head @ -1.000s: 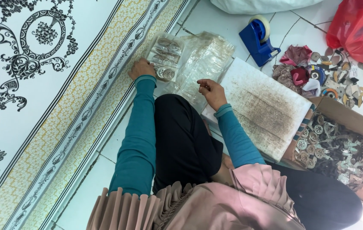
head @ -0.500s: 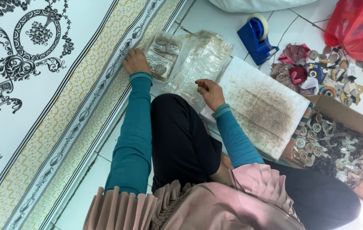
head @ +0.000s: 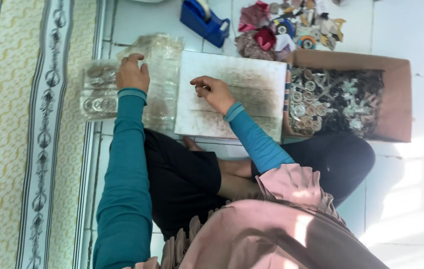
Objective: The person sorts through a box of embroidered patches, picking them up one by one, placing them onto a white board to arrange them, and then sliding some into a plastic sleeve.
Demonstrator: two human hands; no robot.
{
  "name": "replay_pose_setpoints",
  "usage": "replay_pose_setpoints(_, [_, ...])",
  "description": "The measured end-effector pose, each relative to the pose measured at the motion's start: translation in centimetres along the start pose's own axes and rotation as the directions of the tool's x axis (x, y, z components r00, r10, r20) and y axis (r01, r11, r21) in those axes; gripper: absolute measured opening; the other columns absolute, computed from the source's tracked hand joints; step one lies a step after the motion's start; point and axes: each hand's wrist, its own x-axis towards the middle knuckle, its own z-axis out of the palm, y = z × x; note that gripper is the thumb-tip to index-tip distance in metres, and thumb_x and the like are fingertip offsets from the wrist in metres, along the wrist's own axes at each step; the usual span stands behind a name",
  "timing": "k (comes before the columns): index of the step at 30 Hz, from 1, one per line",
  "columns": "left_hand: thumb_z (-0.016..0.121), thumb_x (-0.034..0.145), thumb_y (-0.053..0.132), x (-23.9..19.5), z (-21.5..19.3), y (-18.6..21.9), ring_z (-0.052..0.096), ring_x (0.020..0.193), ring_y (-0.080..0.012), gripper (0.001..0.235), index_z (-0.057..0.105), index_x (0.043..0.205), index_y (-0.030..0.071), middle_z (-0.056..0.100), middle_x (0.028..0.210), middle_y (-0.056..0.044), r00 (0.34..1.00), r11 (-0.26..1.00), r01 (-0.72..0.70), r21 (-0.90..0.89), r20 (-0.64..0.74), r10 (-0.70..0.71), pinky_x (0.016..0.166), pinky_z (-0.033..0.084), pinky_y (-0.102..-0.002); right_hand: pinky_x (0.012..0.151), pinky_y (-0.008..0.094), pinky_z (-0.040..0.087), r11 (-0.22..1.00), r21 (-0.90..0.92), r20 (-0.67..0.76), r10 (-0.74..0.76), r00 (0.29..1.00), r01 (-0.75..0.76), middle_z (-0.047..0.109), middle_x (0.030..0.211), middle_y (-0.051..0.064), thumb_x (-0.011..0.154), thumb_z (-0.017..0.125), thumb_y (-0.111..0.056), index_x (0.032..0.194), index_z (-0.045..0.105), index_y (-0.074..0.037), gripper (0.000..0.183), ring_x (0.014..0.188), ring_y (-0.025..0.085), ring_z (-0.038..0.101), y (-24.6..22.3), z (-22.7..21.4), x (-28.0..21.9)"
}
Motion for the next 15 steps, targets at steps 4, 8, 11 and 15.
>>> replay_pose_setpoints(4, [0.064, 0.102, 0.019, 1.2, 6.3, 12.5, 0.07, 0.108, -0.0369, 0.02, 0.066, 0.121, 0.019, 0.064, 0.114, -0.01, 0.976, 0.958, -0.188, -0.215, 0.065, 0.206, 0.088, 0.057, -0.054, 0.073, 0.039, 0.062, 0.998, -0.058, -0.126, 0.008, 0.992, -0.016, 0.074, 0.106, 0.02, 0.097, 0.063, -0.005, 0.124, 0.073, -0.008, 0.029, 0.083, 0.025, 0.075, 2.9, -9.7, -1.6])
replay_pose_setpoints(8, [0.058, 0.104, 0.017, -1.5, 11.6, 26.8, 0.067, 0.116, -0.0364, 0.024, 0.065, 0.126, 0.021, 0.061, 0.121, -0.01, 0.882, 0.872, -0.25, -0.42, 0.274, 0.384, 0.097, 0.058, -0.053, 0.066, 0.029, 0.061, 0.986, -0.09, -0.292, 0.112, 0.95, -0.143, 0.073, 0.105, 0.017, 0.095, 0.065, -0.006, 0.123, 0.073, -0.009, 0.03, 0.08, 0.019, 0.073, 7.6, -21.3, -5.3])
replay_pose_setpoints(11, [0.06, 0.102, 0.019, -5.2, 18.1, 34.4, 0.068, 0.119, -0.0362, 0.025, 0.065, 0.126, 0.022, 0.064, 0.121, -0.009, 0.811, 0.823, -0.291, -0.488, 0.331, 0.483, 0.099, 0.059, -0.052, 0.068, 0.03, 0.062, 0.954, -0.112, -0.386, 0.217, 0.897, -0.279, 0.073, 0.114, 0.016, 0.096, 0.067, -0.012, 0.127, 0.071, -0.01, 0.031, 0.084, 0.019, 0.075, 8.9, -29.5, -9.7])
replay_pose_setpoints(15, [0.058, 0.104, 0.019, -10.2, 26.2, 41.5, 0.068, 0.119, -0.0356, 0.023, 0.066, 0.124, 0.023, 0.064, 0.125, -0.01, 0.743, 0.796, -0.248, -0.552, 0.419, 0.522, 0.101, 0.059, -0.051, 0.06, 0.033, 0.065, 0.897, -0.169, -0.506, 0.276, 0.817, -0.408, 0.074, 0.108, 0.016, 0.096, 0.071, -0.013, 0.125, 0.072, -0.011, 0.029, 0.081, 0.023, 0.076, 13.9, -37.0, -14.0])
